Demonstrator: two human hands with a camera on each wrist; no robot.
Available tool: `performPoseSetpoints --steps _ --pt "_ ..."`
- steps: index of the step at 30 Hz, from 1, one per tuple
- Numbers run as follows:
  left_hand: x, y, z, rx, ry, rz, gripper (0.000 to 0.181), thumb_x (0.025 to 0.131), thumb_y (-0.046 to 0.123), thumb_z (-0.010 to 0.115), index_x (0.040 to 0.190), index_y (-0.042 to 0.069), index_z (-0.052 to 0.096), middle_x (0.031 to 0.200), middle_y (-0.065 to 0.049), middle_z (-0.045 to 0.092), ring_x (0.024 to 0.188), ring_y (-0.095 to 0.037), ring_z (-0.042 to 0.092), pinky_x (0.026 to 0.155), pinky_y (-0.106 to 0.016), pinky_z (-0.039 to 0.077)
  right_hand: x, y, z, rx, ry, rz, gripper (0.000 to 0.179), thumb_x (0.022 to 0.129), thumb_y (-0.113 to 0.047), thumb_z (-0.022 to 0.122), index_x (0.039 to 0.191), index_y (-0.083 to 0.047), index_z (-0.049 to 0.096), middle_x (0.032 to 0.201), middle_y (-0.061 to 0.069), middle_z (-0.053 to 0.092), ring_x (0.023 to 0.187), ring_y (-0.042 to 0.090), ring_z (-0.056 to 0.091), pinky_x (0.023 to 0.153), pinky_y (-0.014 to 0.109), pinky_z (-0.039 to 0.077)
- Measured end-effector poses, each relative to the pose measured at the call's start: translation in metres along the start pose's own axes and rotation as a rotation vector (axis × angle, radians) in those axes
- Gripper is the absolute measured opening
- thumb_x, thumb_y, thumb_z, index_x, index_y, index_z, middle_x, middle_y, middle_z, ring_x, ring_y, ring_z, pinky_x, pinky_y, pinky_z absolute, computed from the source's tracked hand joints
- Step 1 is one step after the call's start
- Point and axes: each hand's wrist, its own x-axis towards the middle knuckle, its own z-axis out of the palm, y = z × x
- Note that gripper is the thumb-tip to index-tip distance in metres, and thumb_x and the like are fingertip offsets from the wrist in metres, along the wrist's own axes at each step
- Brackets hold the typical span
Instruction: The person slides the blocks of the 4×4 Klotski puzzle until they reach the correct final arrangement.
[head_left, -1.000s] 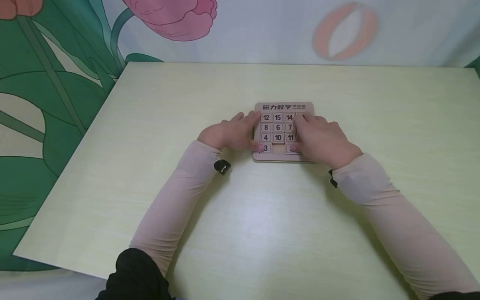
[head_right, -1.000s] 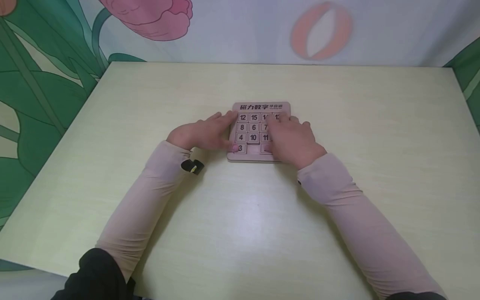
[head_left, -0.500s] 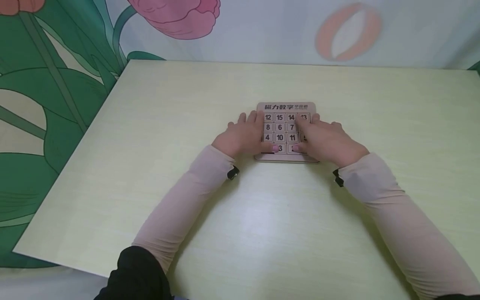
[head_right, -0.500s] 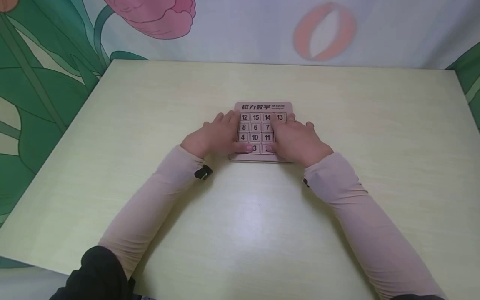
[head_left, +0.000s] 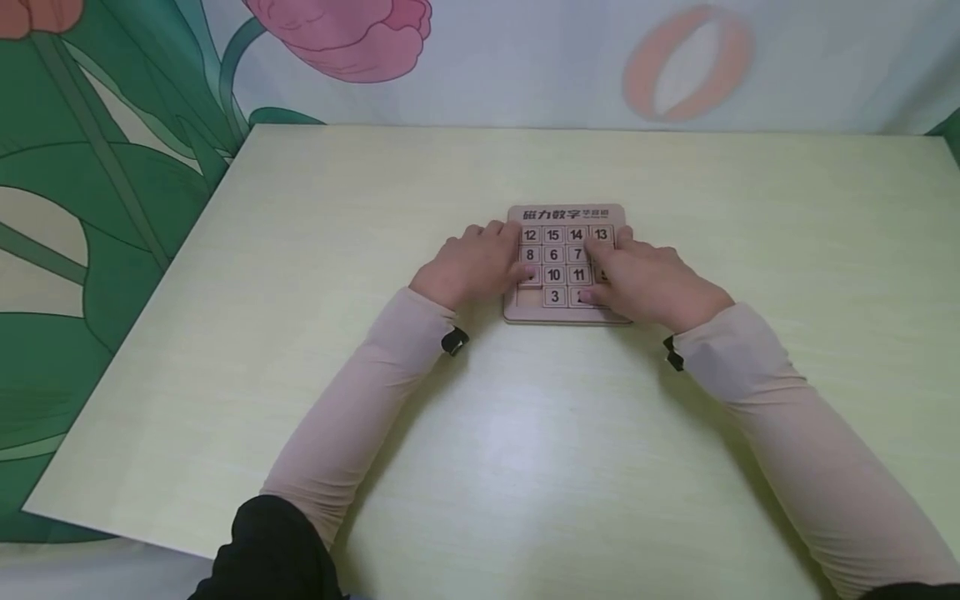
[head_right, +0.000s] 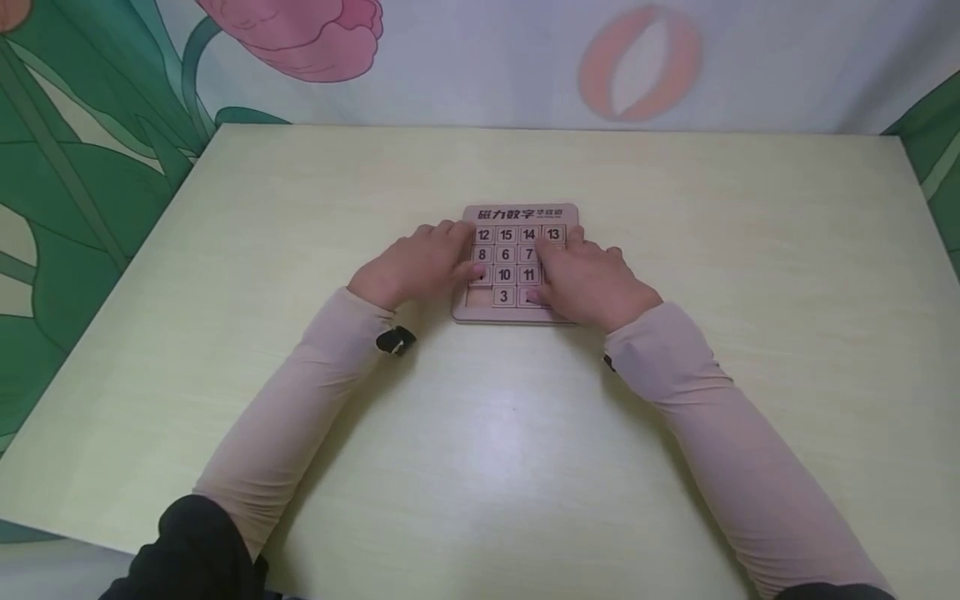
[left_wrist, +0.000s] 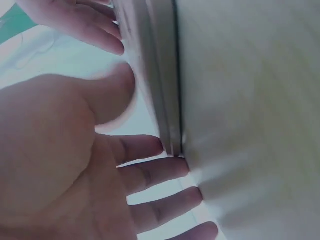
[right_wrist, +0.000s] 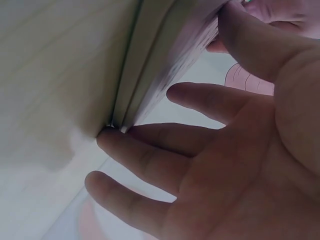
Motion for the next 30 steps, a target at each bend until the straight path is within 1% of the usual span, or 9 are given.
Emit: performPoseSetpoints --steps 3,7,11,16,19,22,26,28,30 --pt "0.0014 -0.0012 0.0003 0.004 0.014 0.0 0.055 0.105 0.047 0.048 0.143 0.009 0.038 0.127 -0.01 0.05 0.121 -0.035 0.047 0.1 -0.051 0.043 -0.0002 -0.0006 0.0002 -0.002 -0.006 0.005 0.071 0.103 -0.034 0.059 0.158 0.0 0.028 0.15 0.046 0.02 0.139 0.057 0.027 0.103 0.071 0.031" --pt "0.0031 -0.0022 0.0018 -0.013 0.023 -0.001 0.053 0.104 0.046 0.051 0.141 0.01 0.039 0.123 -0.008 0.05 0.118 -0.033 0.047 0.098 -0.05 0.044 -0.0005 -0.0012 0.0008 0.0 -0.005 0.008 0.07 0.104 -0.033 0.059 0.157 0.0 0.029 0.151 0.046 0.019 0.138 0.058 0.029 0.102 0.071 0.032" --pt "0.0035 -0.0043 0.0014 -0.04 -0.001 0.004 0.055 0.102 0.046 0.056 0.14 0.01 0.039 0.119 -0.006 0.05 0.115 -0.031 0.047 0.096 -0.048 0.044 -0.0008 -0.0014 0.0016 0.002 -0.001 0.007 0.07 0.103 -0.032 0.059 0.157 0.001 0.028 0.151 0.046 0.017 0.137 0.058 0.029 0.102 0.071 0.033" --pt "0.0024 -0.0079 -0.0016 -0.094 -0.04 0.019 0.073 0.097 0.05 0.063 0.15 0.011 0.033 0.132 -0.008 0.048 0.126 -0.032 0.043 0.104 -0.048 0.039 -0.0013 -0.0016 0.0021 -0.003 0.005 0.008 0.07 0.103 -0.032 0.058 0.157 0.001 0.028 0.151 0.046 0.016 0.138 0.058 0.029 0.103 0.071 0.033" --pt "0.0024 -0.0084 -0.0029 -0.13 -0.062 0.044 0.082 0.095 0.048 0.067 0.157 0.012 0.028 0.146 -0.012 0.043 0.135 -0.033 0.039 0.11 -0.05 0.035 -0.002 -0.0019 0.0018 0.001 0.003 0.011 0.07 0.103 -0.031 0.058 0.157 0.001 0.028 0.152 0.046 0.015 0.138 0.058 0.028 0.103 0.071 0.033" --pt "0.003 -0.0077 -0.0034 -0.153 -0.08 0.066 0.086 0.094 0.044 0.07 0.16 0.013 0.023 0.151 -0.014 0.038 0.136 -0.032 0.038 0.111 -0.052 0.032 -0.0028 -0.0021 0.0017 0.012 0.0 0.014 0.07 0.103 -0.031 0.059 0.158 0.0 0.028 0.152 0.046 0.015 0.137 0.058 0.03 0.102 0.07 0.034" --pt "0.0037 -0.0068 -0.0029 -0.163 -0.079 0.08 0.074 0.094 0.04 0.072 0.152 0.014 0.033 0.133 -0.011 0.047 0.119 -0.028 0.045 0.101 -0.047 0.04 -0.0035 -0.0019 0.0019 0.018 -0.001 0.017 0.07 0.104 -0.032 0.058 0.158 -0.001 0.027 0.153 0.046 0.013 0.137 0.057 0.03 0.103 0.07 0.033" --pt "0.0038 -0.0066 -0.003 -0.165 -0.073 0.085 0.067 0.094 0.039 0.072 0.145 0.014 0.037 0.123 -0.008 0.049 0.111 -0.026 0.046 0.096 -0.044 0.041 -0.0035 -0.0016 0.002 0.019 -0.001 0.018 0.07 0.104 -0.032 0.058 0.159 -0.002 0.027 0.153 0.045 0.013 0.138 0.057 0.029 0.104 0.07 0.032" --pt "0.0037 -0.0062 -0.0033 -0.17 -0.07 0.091 0.062 0.094 0.039 0.072 0.14 0.014 0.039 0.118 -0.006 0.049 0.107 -0.025 0.046 0.093 -0.043 0.042 -0.0034 -0.0013 0.0021 0.019 -0.001 0.023 0.07 0.104 -0.033 0.058 0.159 -0.002 0.027 0.153 0.045 0.011 0.139 0.058 0.027 0.105 0.07 0.03"
